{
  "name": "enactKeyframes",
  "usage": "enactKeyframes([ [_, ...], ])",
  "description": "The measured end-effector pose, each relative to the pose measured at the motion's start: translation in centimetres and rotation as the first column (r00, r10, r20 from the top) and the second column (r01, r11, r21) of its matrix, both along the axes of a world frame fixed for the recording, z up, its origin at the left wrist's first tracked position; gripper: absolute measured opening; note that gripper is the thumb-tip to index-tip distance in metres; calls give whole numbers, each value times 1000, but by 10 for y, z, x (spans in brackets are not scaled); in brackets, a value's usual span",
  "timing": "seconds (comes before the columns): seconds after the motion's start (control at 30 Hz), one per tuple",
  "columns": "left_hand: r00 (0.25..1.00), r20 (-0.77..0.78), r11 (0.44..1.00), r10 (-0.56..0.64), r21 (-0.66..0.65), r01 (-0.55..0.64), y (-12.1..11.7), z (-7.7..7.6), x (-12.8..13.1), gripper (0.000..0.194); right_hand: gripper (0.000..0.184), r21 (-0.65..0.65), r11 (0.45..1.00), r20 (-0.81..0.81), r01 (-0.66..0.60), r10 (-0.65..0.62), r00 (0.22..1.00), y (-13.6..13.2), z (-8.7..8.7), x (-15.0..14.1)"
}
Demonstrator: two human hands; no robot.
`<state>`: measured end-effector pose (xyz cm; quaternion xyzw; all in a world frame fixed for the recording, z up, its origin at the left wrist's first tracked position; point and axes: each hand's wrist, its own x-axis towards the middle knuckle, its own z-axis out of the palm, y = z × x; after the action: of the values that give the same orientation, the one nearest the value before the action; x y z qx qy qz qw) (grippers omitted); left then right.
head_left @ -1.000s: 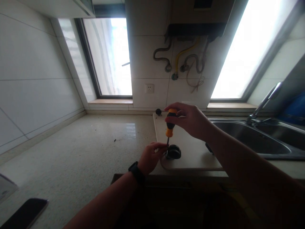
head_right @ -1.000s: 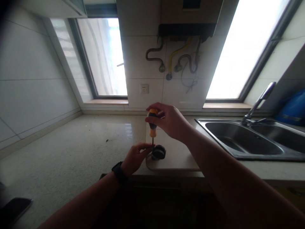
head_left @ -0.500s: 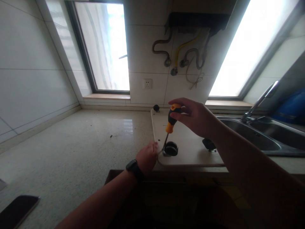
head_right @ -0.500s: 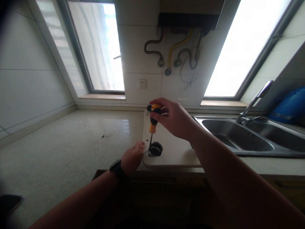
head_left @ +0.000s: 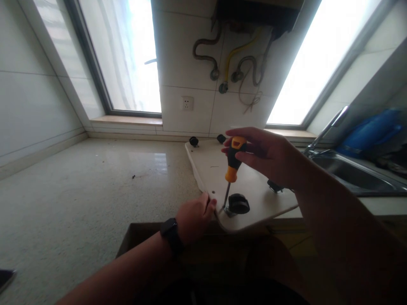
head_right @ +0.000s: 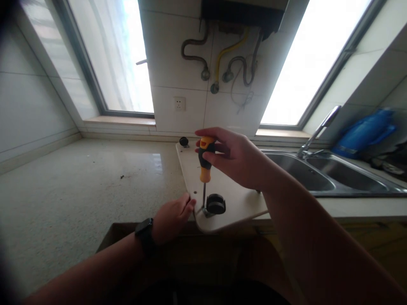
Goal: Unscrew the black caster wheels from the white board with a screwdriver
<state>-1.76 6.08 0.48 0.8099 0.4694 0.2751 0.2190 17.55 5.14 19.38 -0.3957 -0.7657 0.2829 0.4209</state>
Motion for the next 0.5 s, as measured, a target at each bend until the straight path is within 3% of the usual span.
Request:
enactKeyframes([
  [0.1,999,-51,1000,-15,16,16,0,8,-1,41,42,23,1000,-10,19,-19,1000,-3,-2,6],
  [0.2,999,-9,997,-47,55,48,2,25,-2,38,33,134,983,21,125,-129,991,-4,-3,9],
  [0.33,949,198,968,-246,109,228,10,54,-1,26,35,239,940,67,243,-266,962,-7,0,8],
  [0.5,826,331,887,-456,91,453,24,76,3,24,39,157,963,64,217,-230,971,-14,8,5],
])
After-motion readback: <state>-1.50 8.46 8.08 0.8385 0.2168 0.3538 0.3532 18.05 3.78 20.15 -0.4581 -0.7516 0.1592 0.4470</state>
